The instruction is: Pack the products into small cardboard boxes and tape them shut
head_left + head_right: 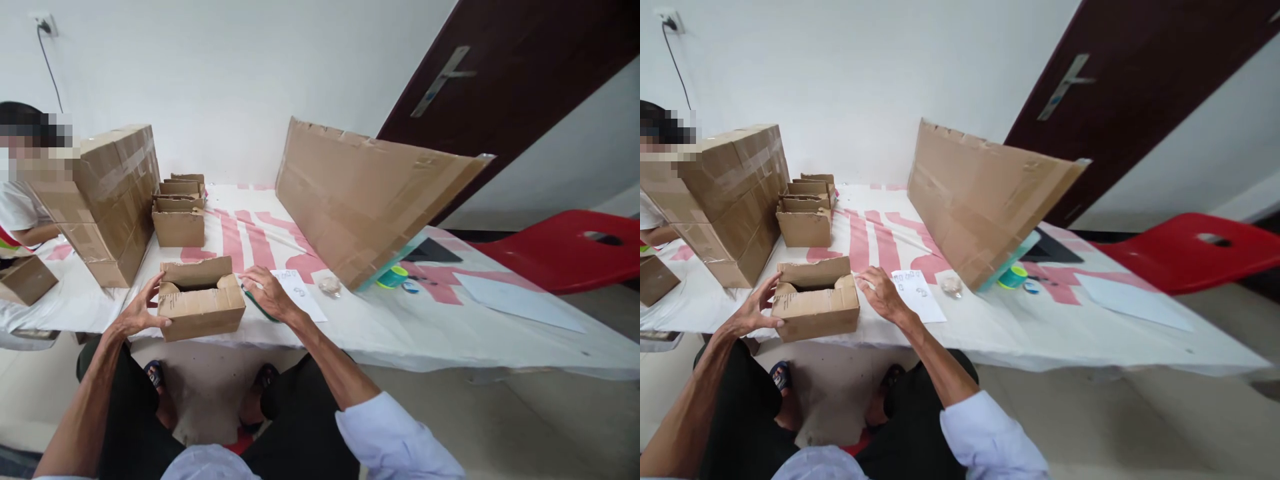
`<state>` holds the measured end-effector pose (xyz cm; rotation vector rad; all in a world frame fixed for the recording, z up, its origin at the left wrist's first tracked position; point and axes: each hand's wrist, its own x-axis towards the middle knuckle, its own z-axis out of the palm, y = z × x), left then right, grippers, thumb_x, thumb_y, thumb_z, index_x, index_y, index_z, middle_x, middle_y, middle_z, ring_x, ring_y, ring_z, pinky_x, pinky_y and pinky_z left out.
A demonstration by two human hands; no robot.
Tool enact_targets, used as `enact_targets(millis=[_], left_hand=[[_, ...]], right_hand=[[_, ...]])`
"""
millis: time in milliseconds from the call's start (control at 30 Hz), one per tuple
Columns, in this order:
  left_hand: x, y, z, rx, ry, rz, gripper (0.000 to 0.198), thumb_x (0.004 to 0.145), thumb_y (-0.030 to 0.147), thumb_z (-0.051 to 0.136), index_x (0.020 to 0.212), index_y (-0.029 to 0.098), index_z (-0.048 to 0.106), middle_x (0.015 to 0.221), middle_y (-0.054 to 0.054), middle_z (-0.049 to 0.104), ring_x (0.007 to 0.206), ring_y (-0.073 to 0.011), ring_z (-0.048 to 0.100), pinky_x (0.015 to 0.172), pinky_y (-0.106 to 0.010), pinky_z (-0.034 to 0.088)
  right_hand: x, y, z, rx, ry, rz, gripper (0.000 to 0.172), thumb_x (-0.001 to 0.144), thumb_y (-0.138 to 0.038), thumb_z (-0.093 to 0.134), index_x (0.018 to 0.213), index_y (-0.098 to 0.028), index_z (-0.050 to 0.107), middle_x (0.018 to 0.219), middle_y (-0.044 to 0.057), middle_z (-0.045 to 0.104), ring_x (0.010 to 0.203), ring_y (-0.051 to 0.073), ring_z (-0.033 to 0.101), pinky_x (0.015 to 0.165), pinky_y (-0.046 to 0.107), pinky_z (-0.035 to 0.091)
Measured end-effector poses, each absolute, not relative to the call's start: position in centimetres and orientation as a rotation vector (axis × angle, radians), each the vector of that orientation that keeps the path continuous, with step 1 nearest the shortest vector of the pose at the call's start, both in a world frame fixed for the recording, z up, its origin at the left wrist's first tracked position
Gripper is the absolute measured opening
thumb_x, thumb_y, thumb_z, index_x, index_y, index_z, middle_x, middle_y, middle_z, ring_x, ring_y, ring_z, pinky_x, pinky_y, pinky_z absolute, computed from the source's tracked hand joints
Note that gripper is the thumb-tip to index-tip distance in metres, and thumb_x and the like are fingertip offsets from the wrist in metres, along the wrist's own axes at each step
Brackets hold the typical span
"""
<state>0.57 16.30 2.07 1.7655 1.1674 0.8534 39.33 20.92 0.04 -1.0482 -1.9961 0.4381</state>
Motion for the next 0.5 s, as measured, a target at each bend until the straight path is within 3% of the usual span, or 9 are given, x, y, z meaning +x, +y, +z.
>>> enact_targets(millis=[300,400,500], left_hand=[[1.1,15.5,2.1,1.91,1.281,0.894,0.117,0.072,0.062,0.093,0.17,0.035,0.034,0.176,-0.019,0.034,0.157,-0.0484,0.042,0.114,-0.062,0.053],[1.9,15.3,3.1,2.033,1.327,0.908,0.109,0.075,0.062,0.09,0.167,0.035,0.039,0.174,-0.017,0.036,0.156,-0.046,0.043,0.114,-0.061,0.053],[2.8,15.2,4.0,2.184,1.333,0.933,0.098,0.075,0.063,0.091,0.159,0.032,0.051,0.173,-0.017,0.034,0.157,-0.0443,0.04,0.123,-0.064,0.045]], right_hand=[[35.6,21.7,3.1,-0.98,-2.211,0.581,0.021,0.098,-0.02,0.064,0.082,-0.022,0.076,0.088,0.003,0.074,0.09,0.02,0.066,0.094,0.037,0.051],[35.5,21.6,3.4,-0.969,-2.121,0.679,0.018,0.094,-0.016,0.063,0.082,-0.022,0.075,0.09,0.003,0.075,0.091,0.019,0.067,0.088,0.034,0.051],[35.4,21.3,3.4,-0.936,-2.058,0.653,0.017,0.089,-0.012,0.064,0.078,-0.022,0.072,0.087,0.002,0.073,0.089,0.019,0.067,0.088,0.034,0.051]])
